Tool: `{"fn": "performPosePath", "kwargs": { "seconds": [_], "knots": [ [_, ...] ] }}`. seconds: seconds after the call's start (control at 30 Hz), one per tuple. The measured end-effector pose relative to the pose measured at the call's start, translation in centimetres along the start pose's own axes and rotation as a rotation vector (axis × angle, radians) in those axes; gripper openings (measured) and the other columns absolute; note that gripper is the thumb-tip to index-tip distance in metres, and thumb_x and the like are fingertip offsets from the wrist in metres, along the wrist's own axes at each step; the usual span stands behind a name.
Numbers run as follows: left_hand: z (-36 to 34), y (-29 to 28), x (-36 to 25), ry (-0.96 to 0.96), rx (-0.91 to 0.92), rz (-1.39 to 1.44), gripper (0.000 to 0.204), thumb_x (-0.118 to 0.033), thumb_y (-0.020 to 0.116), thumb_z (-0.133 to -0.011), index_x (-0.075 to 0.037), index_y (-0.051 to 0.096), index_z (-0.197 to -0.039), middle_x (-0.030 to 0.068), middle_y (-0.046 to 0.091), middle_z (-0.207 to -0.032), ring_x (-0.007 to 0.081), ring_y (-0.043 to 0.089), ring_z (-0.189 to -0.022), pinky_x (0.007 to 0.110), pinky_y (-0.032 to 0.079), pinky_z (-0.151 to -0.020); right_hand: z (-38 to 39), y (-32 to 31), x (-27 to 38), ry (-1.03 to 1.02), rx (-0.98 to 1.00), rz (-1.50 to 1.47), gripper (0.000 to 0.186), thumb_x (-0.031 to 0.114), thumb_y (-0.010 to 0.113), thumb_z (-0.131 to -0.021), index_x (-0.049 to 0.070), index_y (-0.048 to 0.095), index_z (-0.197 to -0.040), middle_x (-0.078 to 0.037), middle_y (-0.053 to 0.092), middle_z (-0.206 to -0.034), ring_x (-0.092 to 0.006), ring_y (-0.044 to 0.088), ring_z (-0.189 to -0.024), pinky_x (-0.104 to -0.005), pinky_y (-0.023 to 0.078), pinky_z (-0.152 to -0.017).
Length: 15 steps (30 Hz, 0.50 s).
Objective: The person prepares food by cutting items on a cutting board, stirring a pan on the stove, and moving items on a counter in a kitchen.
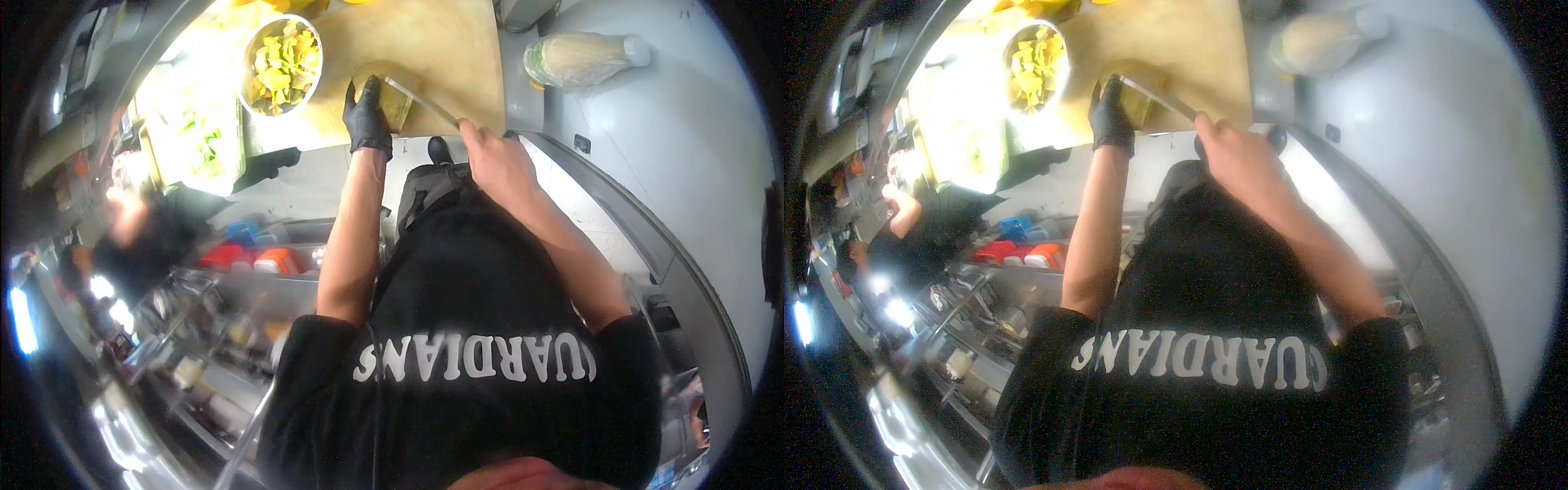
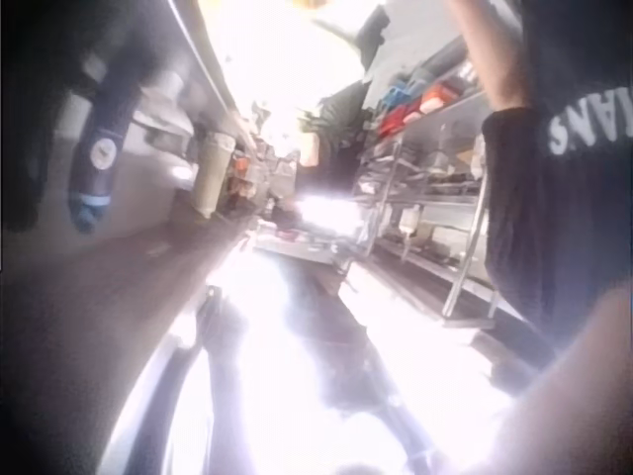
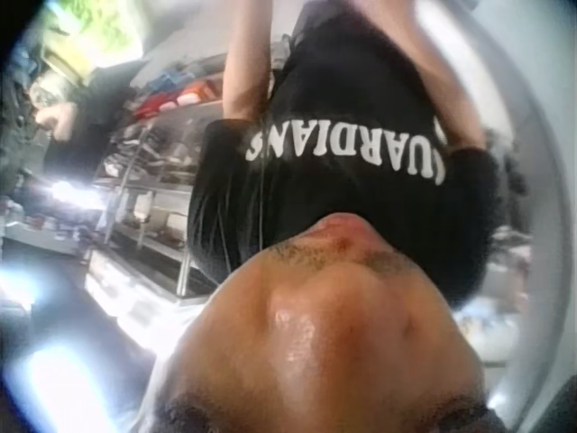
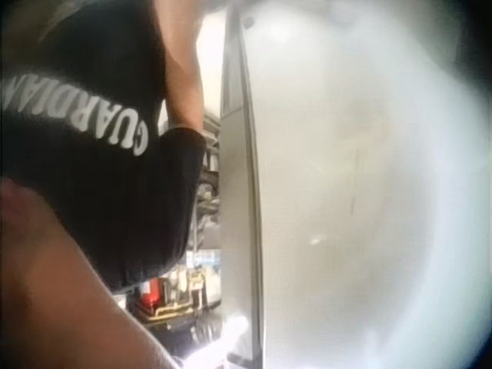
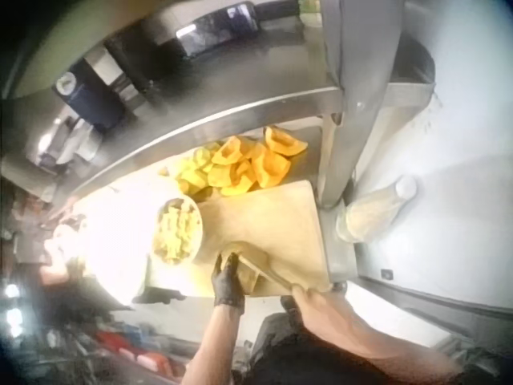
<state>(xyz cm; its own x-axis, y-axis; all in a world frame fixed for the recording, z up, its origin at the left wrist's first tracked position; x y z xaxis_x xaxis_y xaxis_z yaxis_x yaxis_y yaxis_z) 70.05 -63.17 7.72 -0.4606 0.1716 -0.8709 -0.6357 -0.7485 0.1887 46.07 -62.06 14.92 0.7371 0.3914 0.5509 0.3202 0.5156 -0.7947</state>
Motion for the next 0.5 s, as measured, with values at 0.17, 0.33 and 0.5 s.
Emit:
{"fn": "performPosePath", "kwargs": {
  "seconds": [0.17,0.33,0.5],
  "knots": [
    [-0.6,0.1,-1.0,-0.1,-0.01,-0.012,0.049,-0.007,0.074,-0.089,0.0,0.057,-0.134,0.013,0.07,-0.107,0.0247,0.069,-0.091,0.036,0.057,-0.079,0.8,0.7,-0.2,-0.108,-0.086,0.062,0.025,0.005,0.055,-0.089,0.0,0.053,-0.113,-0.019,0.066,-0.078,-0.0343,0.071,-0.068,-0.0428,0.057,-0.056],
    [-1.4,0.0,-1.1,-0.173,-0.003,-0.037,0.046,-0.005,0.073,-0.089,-0.001,0.058,-0.133,0.0138,0.07,-0.107,0.0249,0.069,-0.088,0.038,0.058,-0.074,-0.2,1.3,-0.5,-0.134,-0.132,0.009,0.02,0.005,0.054,-0.09,-0.001,0.053,-0.109,-0.019,0.068,-0.075,-0.0364,0.071,-0.062,-0.046,0.057,-0.054],
    [-2.4,-0.8,-0.3,-0.164,0.024,0.031,0.045,-0.004,0.071,-0.09,-0.001,0.059,-0.133,0.0137,0.07,-0.107,0.0246,0.07,-0.088,0.038,0.059,-0.074,-1.4,0.2,1.3,-0.023,0.02,-0.073,0.021,0.002,0.053,-0.089,-0.002,0.05,-0.11,-0.022,0.066,-0.075,-0.0402,0.069,-0.07,-0.0482,0.055,-0.061]
  ]
}}
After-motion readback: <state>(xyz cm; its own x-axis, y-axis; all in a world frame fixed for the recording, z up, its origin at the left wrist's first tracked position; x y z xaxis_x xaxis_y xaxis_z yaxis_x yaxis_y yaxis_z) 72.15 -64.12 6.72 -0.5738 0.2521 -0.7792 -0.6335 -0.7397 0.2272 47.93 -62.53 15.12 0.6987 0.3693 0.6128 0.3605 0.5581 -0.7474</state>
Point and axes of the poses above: each hand's wrist, its own z-axis away from the middle knuckle, its own y-axis out of the palm, x = y × z, the point moved 1 cm from there along -z, towards the middle knuckle
